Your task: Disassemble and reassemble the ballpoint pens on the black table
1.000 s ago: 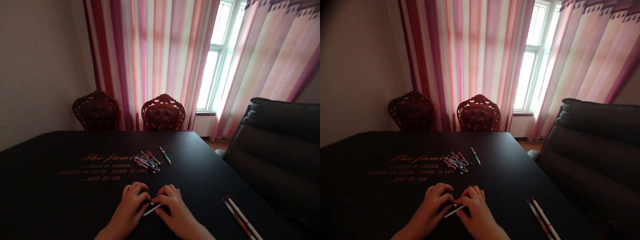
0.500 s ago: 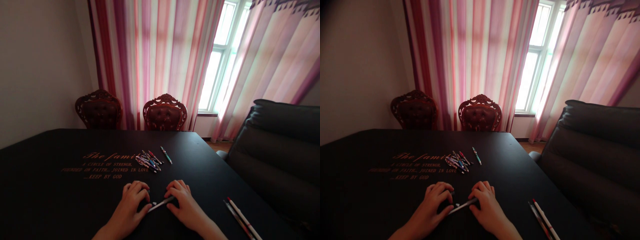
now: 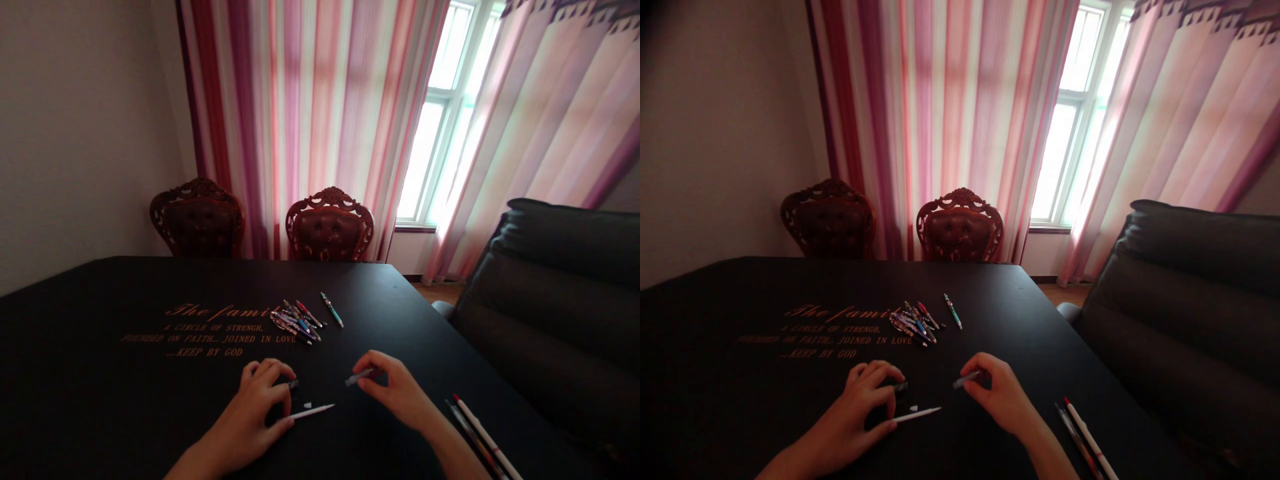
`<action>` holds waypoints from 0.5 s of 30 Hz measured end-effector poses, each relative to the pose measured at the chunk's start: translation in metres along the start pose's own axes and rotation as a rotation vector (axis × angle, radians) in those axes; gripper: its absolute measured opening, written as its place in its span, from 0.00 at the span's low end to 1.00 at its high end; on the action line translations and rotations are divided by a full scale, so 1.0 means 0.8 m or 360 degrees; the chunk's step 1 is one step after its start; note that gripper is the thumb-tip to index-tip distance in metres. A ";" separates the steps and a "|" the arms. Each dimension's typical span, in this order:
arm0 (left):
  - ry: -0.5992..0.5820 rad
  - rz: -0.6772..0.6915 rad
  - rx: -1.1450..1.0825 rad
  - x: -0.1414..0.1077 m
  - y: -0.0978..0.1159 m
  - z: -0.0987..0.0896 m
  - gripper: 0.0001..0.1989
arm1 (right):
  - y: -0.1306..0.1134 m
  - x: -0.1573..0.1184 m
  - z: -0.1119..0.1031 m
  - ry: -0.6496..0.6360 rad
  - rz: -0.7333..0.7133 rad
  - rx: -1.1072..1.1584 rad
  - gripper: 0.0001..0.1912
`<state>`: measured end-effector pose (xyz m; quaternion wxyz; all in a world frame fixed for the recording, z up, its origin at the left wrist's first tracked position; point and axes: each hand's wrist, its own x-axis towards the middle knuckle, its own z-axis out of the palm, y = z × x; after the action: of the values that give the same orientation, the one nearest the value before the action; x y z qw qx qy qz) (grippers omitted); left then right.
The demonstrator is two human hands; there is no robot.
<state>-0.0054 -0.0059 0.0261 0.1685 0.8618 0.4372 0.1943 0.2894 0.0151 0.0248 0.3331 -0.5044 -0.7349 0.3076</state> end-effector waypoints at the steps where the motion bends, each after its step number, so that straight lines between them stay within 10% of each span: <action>1: -0.0015 0.0000 -0.0004 0.000 0.000 0.000 0.06 | 0.000 0.000 0.004 -0.0007 -0.0004 -0.0001 0.07; 15: 0.0089 0.0033 0.0037 0.002 -0.008 0.002 0.03 | -0.015 -0.004 0.043 0.0017 -0.0108 -0.0159 0.10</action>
<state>-0.0082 -0.0012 0.0219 0.1440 0.8625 0.4349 0.2148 0.2563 0.0045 0.0130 0.3215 -0.4969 -0.7642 0.2563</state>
